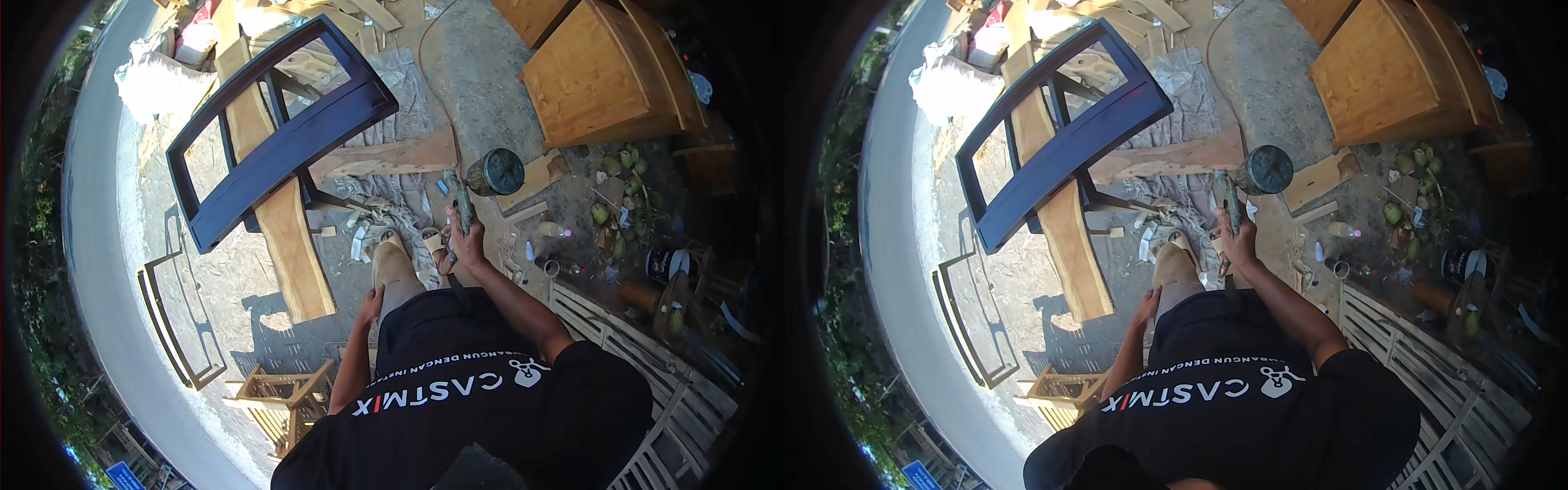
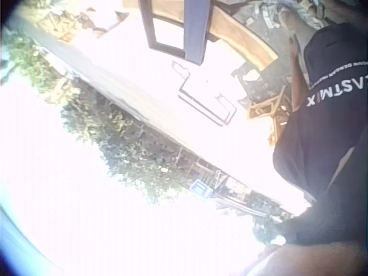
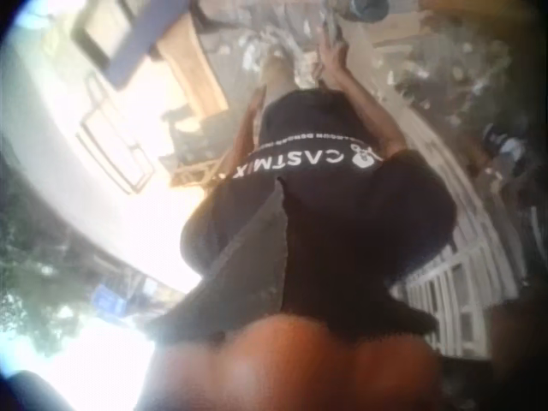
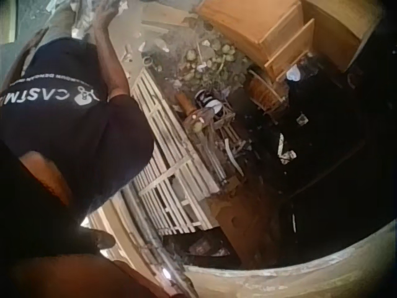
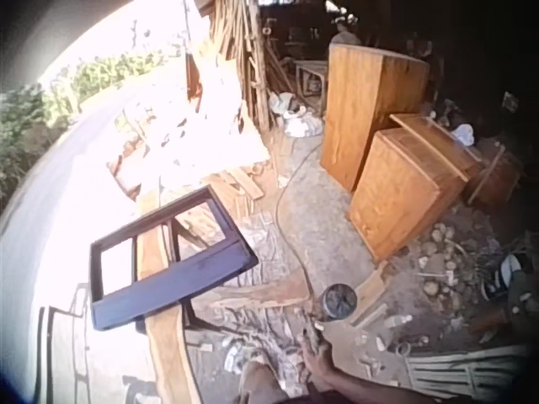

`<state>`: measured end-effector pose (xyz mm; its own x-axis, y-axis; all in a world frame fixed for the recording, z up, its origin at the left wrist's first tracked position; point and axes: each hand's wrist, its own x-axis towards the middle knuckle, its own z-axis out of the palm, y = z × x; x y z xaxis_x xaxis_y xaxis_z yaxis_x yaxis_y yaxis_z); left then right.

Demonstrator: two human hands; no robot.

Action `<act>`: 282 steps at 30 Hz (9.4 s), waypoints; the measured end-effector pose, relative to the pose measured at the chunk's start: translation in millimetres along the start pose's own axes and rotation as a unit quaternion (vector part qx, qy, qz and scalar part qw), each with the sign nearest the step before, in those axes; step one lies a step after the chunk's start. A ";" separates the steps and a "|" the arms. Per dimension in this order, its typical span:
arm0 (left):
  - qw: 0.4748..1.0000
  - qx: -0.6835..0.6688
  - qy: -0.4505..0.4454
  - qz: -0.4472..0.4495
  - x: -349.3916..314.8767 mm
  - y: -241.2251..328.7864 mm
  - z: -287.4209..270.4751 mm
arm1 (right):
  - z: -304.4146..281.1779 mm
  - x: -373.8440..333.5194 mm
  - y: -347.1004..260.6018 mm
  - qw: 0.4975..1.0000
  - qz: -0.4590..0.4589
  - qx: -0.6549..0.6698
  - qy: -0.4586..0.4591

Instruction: The person uses a spray gun to apply a dark finish to a wooden frame, moving the tool across all sides before picking up the frame and carrying it to a stack of wooden chairs.

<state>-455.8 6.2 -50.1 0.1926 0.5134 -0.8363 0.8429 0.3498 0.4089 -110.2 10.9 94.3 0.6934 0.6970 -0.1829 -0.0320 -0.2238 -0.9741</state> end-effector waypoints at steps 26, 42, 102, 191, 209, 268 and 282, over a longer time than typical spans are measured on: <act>0.863 0.442 -0.242 0.042 90.0 -14.7 81.6 | -162.5 13.4 381.5 0.891 0.168 0.168 0.386; 0.862 0.501 -0.061 -0.043 92.2 17.3 193.9 | -223.4 78.1 571.7 0.930 0.191 -0.029 0.313; 0.901 0.403 0.036 -0.158 109.4 26.9 269.4 | -409.7 439.6 667.5 0.984 0.093 -0.047 0.141; 0.675 -0.579 0.437 0.136 -181.6 -234.7 -192.3 | -114.6 -47.0 132.0 0.953 0.234 -0.140 -0.130; 0.828 -0.437 0.334 0.114 39.6 -105.8 -617.7 | 197.2 449.6 -103.5 0.961 0.141 -0.171 -0.164; 0.849 -0.503 0.150 0.052 73.3 -96.7 -673.2 | 322.0 498.6 -181.0 0.907 0.219 -0.071 -0.353; 0.768 -0.587 0.245 0.070 -90.4 -287.3 -574.7 | 456.0 329.5 -227.5 0.856 0.196 -0.095 -0.469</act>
<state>-1004.1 309.6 118.0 -0.2151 0.7432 -0.6335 -0.2581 0.5824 0.7709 -202.7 602.1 195.1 -0.2307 0.7633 -0.6034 0.0492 -0.6102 -0.7907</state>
